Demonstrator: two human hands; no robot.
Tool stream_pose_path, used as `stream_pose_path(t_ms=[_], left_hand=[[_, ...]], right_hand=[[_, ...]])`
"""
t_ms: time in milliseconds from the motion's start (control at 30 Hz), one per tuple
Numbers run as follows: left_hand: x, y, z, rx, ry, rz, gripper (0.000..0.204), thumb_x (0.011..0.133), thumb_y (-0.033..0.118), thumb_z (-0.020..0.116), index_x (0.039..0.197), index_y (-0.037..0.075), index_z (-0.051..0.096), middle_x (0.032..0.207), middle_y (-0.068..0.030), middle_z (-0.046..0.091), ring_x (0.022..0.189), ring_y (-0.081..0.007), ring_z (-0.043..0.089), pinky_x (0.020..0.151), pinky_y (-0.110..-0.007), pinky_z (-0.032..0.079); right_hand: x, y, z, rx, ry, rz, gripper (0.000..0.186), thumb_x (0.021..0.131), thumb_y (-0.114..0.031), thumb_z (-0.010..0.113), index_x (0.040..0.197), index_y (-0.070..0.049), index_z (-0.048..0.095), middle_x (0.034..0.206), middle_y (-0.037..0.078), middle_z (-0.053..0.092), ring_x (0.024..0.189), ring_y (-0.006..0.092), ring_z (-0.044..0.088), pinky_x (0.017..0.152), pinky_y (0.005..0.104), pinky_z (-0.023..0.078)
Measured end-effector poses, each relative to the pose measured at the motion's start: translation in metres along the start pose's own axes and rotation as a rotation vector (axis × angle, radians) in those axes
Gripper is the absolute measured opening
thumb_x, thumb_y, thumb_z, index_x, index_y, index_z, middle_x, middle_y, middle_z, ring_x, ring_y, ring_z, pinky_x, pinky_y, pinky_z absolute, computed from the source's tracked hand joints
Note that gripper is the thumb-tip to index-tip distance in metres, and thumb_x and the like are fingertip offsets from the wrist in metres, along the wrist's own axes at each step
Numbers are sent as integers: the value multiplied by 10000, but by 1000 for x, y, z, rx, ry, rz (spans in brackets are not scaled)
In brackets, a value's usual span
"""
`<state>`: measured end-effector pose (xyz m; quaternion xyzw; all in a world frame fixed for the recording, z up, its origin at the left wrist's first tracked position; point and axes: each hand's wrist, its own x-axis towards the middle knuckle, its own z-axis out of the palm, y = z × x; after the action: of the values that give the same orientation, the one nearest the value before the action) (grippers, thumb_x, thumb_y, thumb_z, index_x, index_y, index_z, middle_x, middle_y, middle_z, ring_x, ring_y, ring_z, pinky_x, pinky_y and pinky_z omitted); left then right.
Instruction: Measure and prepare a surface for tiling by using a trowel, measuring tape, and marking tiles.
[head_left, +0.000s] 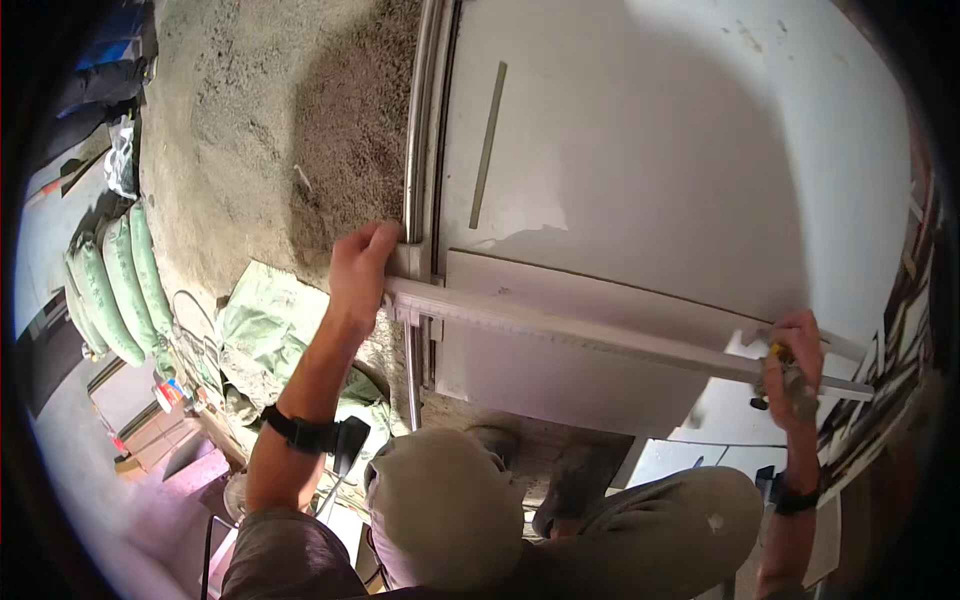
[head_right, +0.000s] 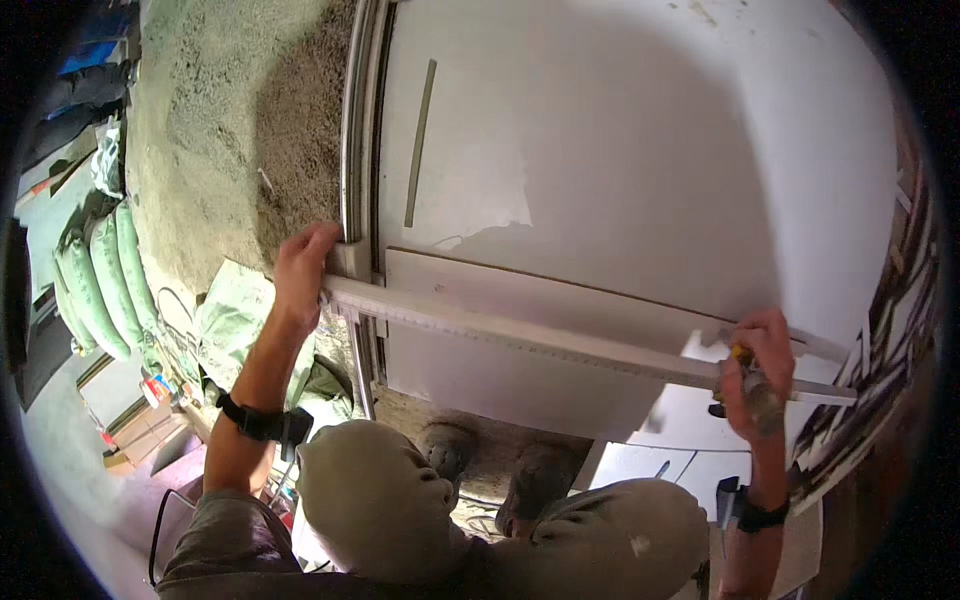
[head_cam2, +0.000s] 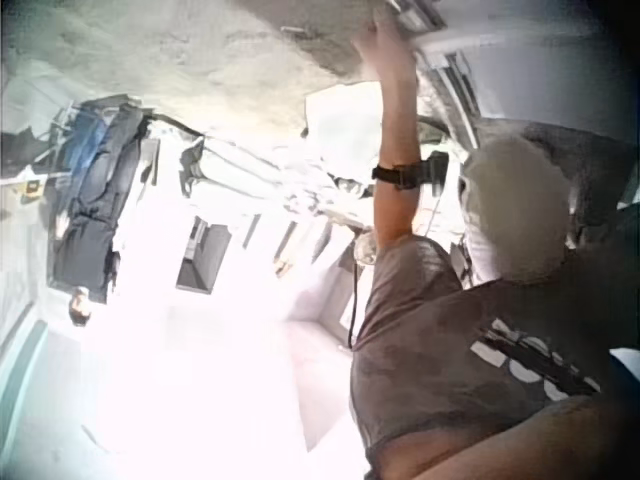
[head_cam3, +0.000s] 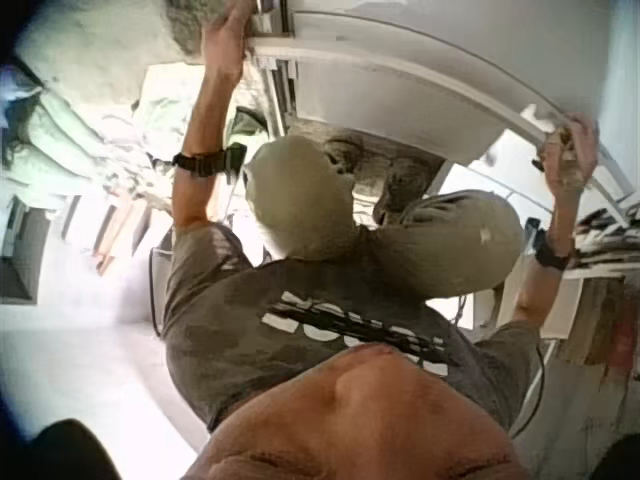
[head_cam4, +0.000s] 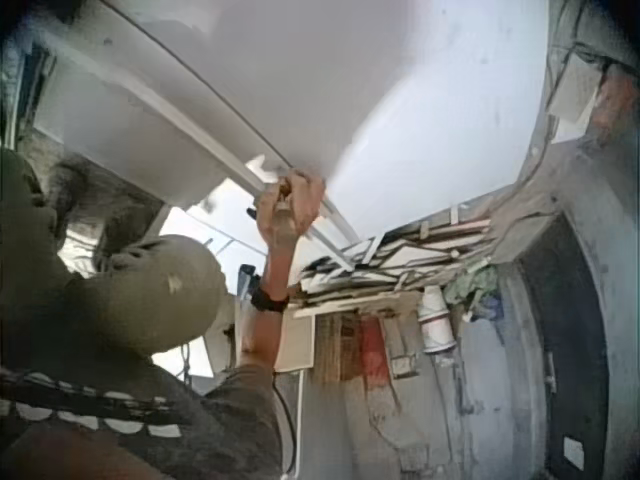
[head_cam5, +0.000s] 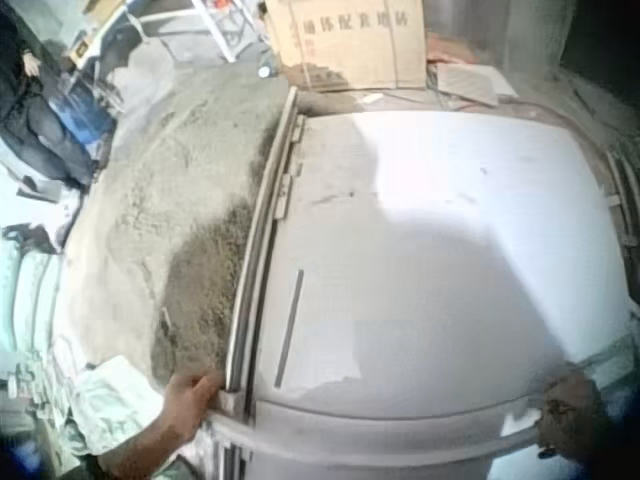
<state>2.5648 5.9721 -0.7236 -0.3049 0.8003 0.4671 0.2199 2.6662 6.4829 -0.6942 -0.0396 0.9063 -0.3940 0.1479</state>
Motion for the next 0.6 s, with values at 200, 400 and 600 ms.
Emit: stream_pose_path(t_ms=[200,400,600], left_hand=[[-46,-64,-11,22,26,-90,317,963,273,595,917,-32,666,790,4,592,755,-100,481,667,-293,408],[-99,-111,-17,10,11,-48,302,958,262,594,882,-25,648,742,17,542,709,-96,442,640,-288,387],[-118,-171,-28,-105,68,108,271,962,230,608,827,-2,641,725,37,511,690,-79,415,610,-276,352]], right_hand=[[-78,19,46,-61,150,49,229,725,-210,652,833,-8,638,1062,215,556,989,380,550,802,478,457],[-122,-20,51,-159,94,12,217,622,-127,686,809,-22,652,1281,225,572,1271,432,527,987,501,477],[-158,-28,70,-107,108,-49,162,694,-95,653,831,-9,650,1330,263,551,1316,489,481,1087,555,395]])
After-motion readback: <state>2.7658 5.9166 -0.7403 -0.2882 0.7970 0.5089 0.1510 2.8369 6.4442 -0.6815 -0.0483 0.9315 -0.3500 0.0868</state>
